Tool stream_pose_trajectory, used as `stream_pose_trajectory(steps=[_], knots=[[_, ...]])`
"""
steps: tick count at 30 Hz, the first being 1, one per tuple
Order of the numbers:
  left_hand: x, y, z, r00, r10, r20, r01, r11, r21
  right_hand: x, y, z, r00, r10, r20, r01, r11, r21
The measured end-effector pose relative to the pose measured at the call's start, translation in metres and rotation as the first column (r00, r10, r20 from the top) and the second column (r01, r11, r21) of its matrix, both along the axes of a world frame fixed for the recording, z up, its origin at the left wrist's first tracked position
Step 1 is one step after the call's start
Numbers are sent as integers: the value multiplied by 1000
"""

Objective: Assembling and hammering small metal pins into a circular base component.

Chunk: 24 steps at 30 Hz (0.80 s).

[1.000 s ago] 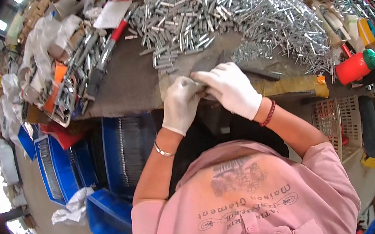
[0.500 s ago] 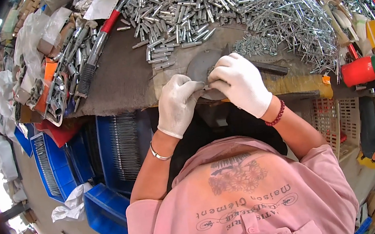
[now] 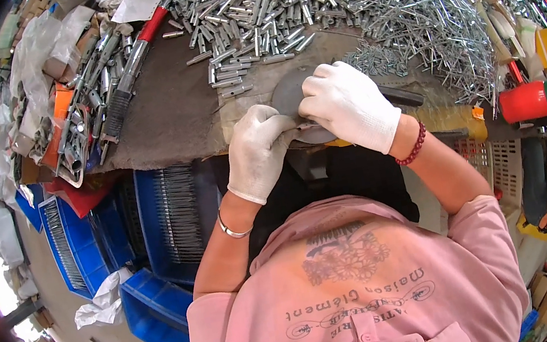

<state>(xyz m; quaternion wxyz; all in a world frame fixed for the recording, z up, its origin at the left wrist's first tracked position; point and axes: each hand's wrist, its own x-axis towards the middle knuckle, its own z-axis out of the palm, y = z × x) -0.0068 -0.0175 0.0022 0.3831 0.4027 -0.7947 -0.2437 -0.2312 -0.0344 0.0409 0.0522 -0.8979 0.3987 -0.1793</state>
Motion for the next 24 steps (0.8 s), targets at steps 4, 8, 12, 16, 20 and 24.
stream_pose_trajectory(steps=[4, 8, 12, 16, 20, 24], knots=[[1, 0, -5, 1000, -8, 30, 9, 1000, -28, 5, -8, -6, 994, 55, -99, -58, 998, -30], [1, 2, -3, 1000, 5, -16, -5, 1000, -23, -5, 2, 2, 960, -160, 229, 134, 983, 126], [1, 3, -5, 999, 23, -29, -22, 1000, 20, 4, 43, 4, 805, -328, 495, 100, 897, 431], [1, 2, -4, 1000, 29, -7, -29, 999, 24, 15, 47, -6, 798, -309, 517, 118, 922, 369], [0, 2, -2, 999, 29, 23, -29, 999, 27, 19, 44, -11, 803, -275, 530, 207, 961, 185], [-1, 3, 1, 998, 46, 47, -46, 999, -4, 7, 57, -3, 663, -450, 598, 326, 893, 310]])
